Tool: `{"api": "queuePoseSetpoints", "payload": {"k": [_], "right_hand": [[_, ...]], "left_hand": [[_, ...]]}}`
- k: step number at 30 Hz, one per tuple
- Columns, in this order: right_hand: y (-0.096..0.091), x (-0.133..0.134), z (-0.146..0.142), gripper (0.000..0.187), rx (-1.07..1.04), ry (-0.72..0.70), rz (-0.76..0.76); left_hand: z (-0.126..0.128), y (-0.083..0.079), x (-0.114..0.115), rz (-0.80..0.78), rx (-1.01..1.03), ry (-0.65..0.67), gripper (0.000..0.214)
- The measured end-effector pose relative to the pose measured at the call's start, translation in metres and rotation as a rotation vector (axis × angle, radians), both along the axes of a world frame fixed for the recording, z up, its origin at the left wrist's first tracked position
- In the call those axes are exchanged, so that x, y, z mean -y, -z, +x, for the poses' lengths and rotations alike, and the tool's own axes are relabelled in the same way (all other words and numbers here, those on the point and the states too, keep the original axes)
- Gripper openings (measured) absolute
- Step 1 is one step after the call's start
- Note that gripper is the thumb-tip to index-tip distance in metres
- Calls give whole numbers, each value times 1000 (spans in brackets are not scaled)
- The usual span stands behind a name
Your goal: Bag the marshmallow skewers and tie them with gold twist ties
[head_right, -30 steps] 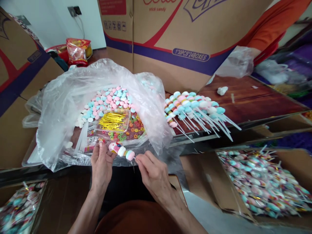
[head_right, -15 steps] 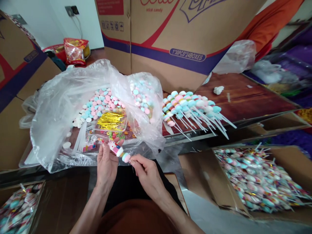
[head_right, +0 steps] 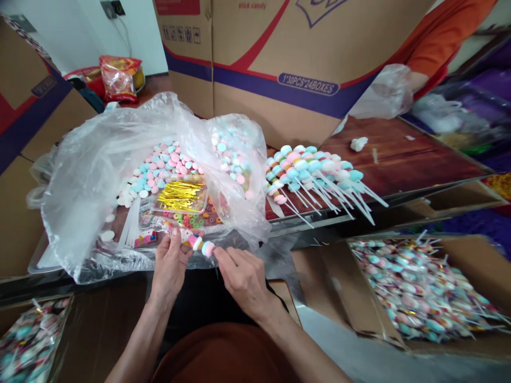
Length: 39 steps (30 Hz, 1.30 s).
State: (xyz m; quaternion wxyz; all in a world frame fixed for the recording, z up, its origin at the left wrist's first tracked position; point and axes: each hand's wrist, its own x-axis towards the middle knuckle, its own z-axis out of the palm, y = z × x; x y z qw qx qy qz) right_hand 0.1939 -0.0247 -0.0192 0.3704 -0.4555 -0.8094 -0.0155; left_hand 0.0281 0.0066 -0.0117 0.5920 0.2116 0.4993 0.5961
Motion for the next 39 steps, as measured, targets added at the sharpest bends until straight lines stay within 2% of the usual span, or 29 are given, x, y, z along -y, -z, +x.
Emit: {"api": "queuePoseSetpoints", "payload": {"k": [5, 11, 16, 19, 23, 28, 32, 36, 39], "right_hand": [[5, 1, -18, 25, 14, 42, 51], [11, -1, -14, 27, -77, -6, -111], [11, 0, -22, 26, -46, 23, -62], [13, 0, -36, 28, -149, 35, -135], [12, 3, -39, 24, -354, -10, -271], [7, 8, -33, 21, -436, -61, -367], [7, 5, -42, 21, -485, -45, -386], [4, 1, -51, 24, -546, -71, -408], [-2, 0, -48, 23, -597, -88, -569]], "left_hand": [[7, 3, 6, 9, 19, 13, 38], [-4, 0, 5, -58, 116, 117, 40], [3, 1, 9, -79, 104, 160, 38], [7, 4, 13, -59, 98, 159, 36], [-5, 3, 10, -50, 135, 183, 37], [-17, -1, -1, -10, 164, 88, 40], [-4, 0, 1, 48, 185, 48, 29], [2, -1, 4, 65, 192, 57, 29], [-4, -3, 0, 63, 188, 42, 33]]}}
